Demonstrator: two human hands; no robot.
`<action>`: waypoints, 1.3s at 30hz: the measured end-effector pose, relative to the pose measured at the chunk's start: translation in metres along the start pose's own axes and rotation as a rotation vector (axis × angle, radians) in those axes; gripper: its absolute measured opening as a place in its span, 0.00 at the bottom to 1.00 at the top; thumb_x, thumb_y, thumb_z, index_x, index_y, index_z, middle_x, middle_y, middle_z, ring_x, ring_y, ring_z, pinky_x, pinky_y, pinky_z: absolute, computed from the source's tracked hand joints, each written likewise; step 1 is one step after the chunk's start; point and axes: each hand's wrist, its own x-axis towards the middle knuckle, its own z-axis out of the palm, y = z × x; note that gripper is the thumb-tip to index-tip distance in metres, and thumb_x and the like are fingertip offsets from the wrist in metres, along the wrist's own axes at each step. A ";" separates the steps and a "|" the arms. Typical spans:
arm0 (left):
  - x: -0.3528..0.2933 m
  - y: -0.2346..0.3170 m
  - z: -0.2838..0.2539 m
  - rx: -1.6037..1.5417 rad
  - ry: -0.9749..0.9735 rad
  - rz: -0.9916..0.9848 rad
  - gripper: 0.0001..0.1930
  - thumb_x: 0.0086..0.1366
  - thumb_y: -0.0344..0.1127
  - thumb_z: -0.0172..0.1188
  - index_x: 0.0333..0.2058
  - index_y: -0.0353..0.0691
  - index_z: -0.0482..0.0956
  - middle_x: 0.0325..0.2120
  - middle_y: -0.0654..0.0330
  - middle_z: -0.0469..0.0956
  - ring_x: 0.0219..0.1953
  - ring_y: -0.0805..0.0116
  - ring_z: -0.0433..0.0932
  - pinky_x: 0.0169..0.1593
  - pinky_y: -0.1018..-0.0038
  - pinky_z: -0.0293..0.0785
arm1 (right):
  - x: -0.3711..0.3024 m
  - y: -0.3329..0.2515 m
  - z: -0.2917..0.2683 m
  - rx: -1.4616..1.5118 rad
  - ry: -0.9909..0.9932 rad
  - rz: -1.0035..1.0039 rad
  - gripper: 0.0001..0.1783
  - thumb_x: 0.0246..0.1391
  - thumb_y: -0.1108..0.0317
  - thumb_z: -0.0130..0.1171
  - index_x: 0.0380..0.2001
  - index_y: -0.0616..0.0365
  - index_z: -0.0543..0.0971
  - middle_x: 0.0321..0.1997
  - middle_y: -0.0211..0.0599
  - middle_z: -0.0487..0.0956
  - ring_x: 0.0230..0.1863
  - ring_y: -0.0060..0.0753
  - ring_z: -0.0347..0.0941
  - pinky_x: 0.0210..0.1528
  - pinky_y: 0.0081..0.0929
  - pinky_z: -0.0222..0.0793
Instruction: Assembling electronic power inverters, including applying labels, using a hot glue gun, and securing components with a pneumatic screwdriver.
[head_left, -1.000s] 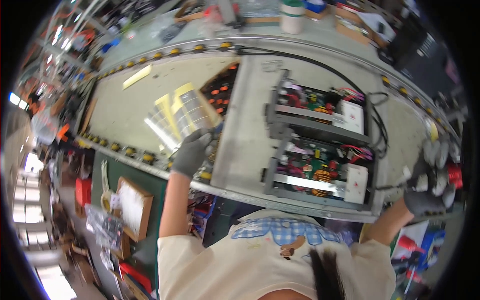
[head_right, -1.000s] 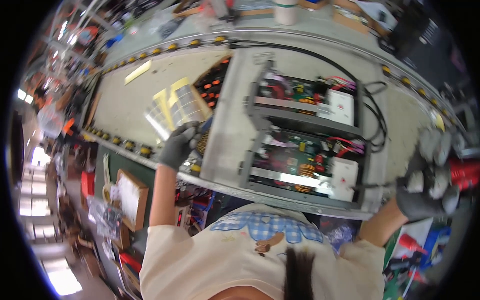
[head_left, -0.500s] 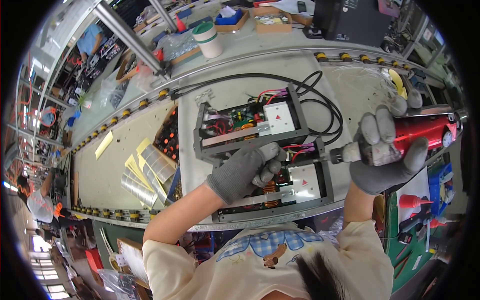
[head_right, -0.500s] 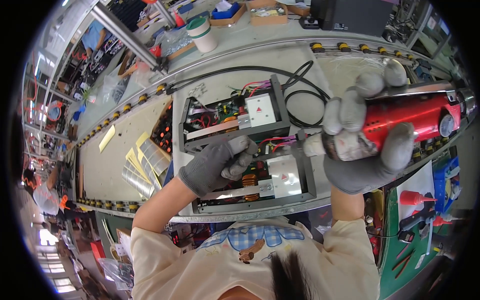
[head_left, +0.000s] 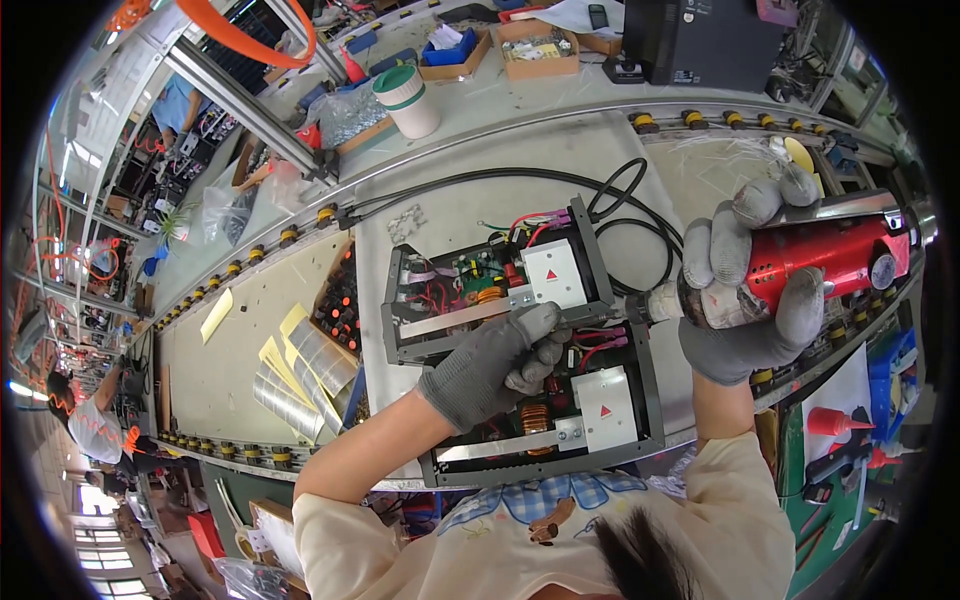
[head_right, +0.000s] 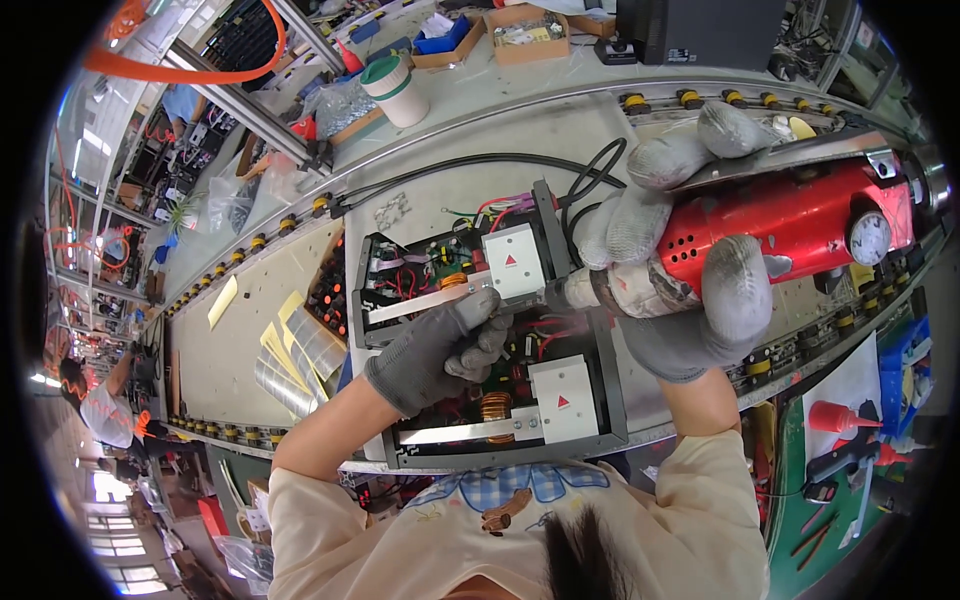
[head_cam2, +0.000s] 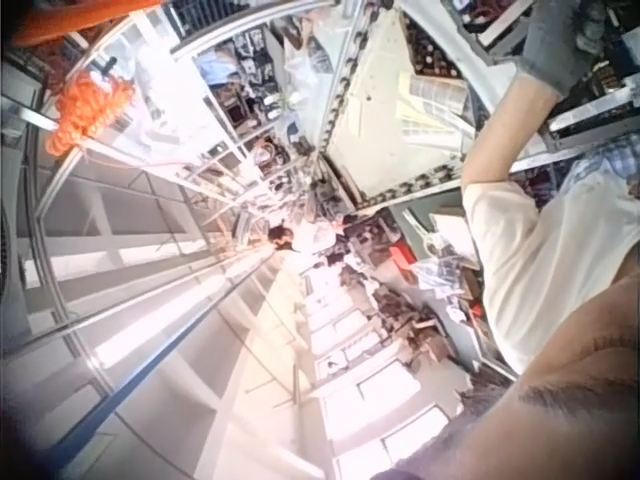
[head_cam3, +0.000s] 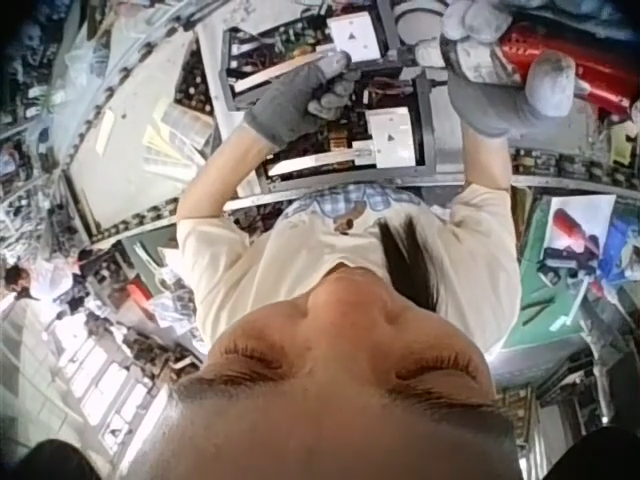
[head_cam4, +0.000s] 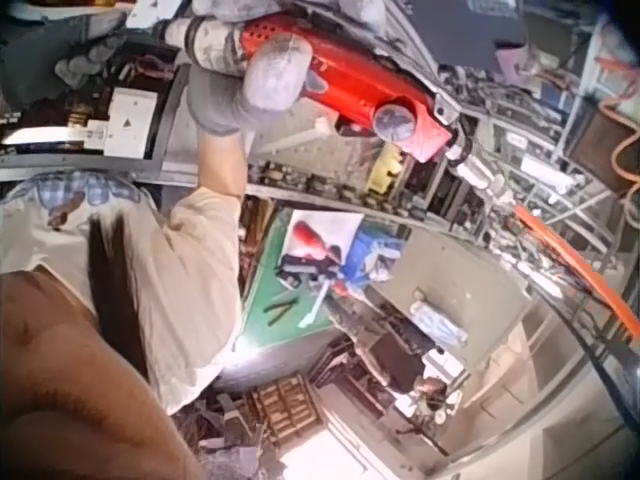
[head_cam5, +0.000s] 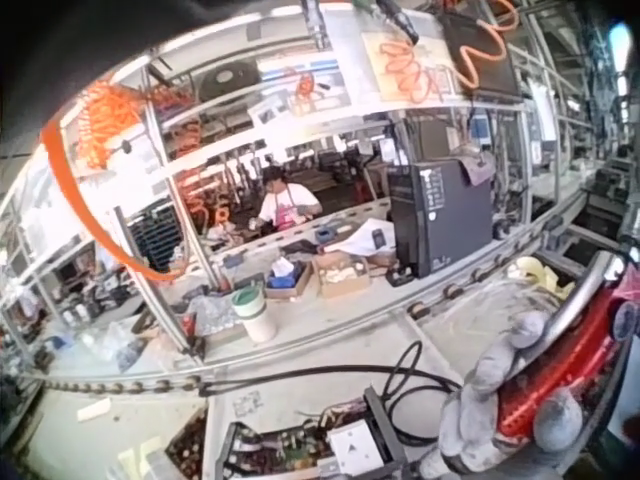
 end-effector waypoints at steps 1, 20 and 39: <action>0.002 0.002 -0.002 -0.022 0.002 -0.024 0.12 0.64 0.44 0.51 0.31 0.42 0.67 0.19 0.69 0.64 0.14 0.86 0.56 0.15 0.90 0.53 | 0.002 0.003 -0.002 0.001 0.002 0.002 0.30 0.49 0.61 0.58 0.52 0.60 0.60 0.47 0.46 0.70 0.26 0.25 0.68 0.30 0.27 0.65; 0.033 0.081 -0.082 0.882 0.558 0.586 0.15 0.61 0.40 0.53 0.43 0.38 0.74 0.24 0.63 0.76 0.23 0.77 0.71 0.30 0.81 0.69 | 0.055 0.021 -0.036 -0.122 -0.157 -0.004 0.29 0.49 0.60 0.56 0.53 0.58 0.61 0.48 0.41 0.68 0.33 0.26 0.65 0.34 0.28 0.62; 0.147 0.101 -0.084 0.679 0.388 0.112 0.16 0.67 0.37 0.43 0.51 0.42 0.69 0.29 0.66 0.71 0.25 0.81 0.65 0.27 0.84 0.64 | 0.069 0.028 -0.077 -0.264 0.039 -0.103 0.25 0.47 0.62 0.54 0.48 0.60 0.63 0.45 0.42 0.67 0.33 0.27 0.64 0.35 0.28 0.57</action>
